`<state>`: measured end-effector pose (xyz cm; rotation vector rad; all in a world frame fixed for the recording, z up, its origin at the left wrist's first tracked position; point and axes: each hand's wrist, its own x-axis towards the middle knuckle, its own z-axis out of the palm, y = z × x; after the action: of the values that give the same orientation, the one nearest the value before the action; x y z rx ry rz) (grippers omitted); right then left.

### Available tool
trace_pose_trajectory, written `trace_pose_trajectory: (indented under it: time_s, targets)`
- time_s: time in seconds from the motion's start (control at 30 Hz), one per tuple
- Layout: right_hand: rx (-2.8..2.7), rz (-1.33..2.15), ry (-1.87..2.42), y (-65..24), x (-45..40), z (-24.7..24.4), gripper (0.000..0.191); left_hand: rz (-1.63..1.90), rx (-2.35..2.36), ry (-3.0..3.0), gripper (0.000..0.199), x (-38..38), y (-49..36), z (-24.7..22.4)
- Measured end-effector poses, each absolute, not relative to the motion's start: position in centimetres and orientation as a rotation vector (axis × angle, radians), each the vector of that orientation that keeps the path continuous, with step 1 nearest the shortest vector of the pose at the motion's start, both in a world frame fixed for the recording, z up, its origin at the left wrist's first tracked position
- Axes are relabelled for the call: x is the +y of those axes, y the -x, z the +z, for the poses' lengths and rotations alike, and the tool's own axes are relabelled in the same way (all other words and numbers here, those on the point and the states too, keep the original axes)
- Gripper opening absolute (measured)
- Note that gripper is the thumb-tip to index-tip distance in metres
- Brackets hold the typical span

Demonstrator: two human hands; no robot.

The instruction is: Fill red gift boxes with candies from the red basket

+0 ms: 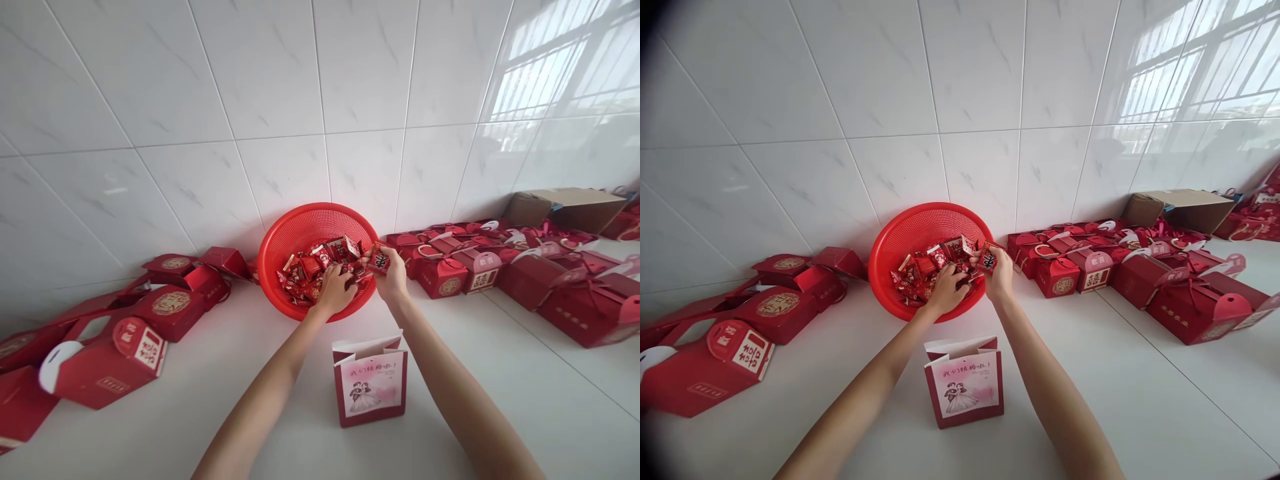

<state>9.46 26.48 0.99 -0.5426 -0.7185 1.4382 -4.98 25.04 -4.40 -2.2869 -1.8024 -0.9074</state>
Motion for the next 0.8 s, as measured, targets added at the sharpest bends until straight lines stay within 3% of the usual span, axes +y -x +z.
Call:
trace_pose_trajectory:
  time_s: [0.27,0.47,0.67,0.8]
  targets:
    - [-0.740,1.449,0.599,-9.5,26.6,0.1,0.015,-0.904,-1.747,2.291,0.023,24.6,5.1,-4.9]
    - [-0.745,1.326,0.683,-11.2,27.3,0.2,0.015,-0.973,-1.724,2.285,0.011,24.5,5.0,-4.6]
    - [-0.652,1.163,0.840,-12.1,28.1,-0.3,0.009,-0.980,-1.688,2.304,0.049,24.1,4.7,-4.6]
    - [-0.641,1.131,0.905,-12.0,28.3,-0.4,0.007,-0.895,-1.664,2.294,0.037,24.5,4.7,-4.8]
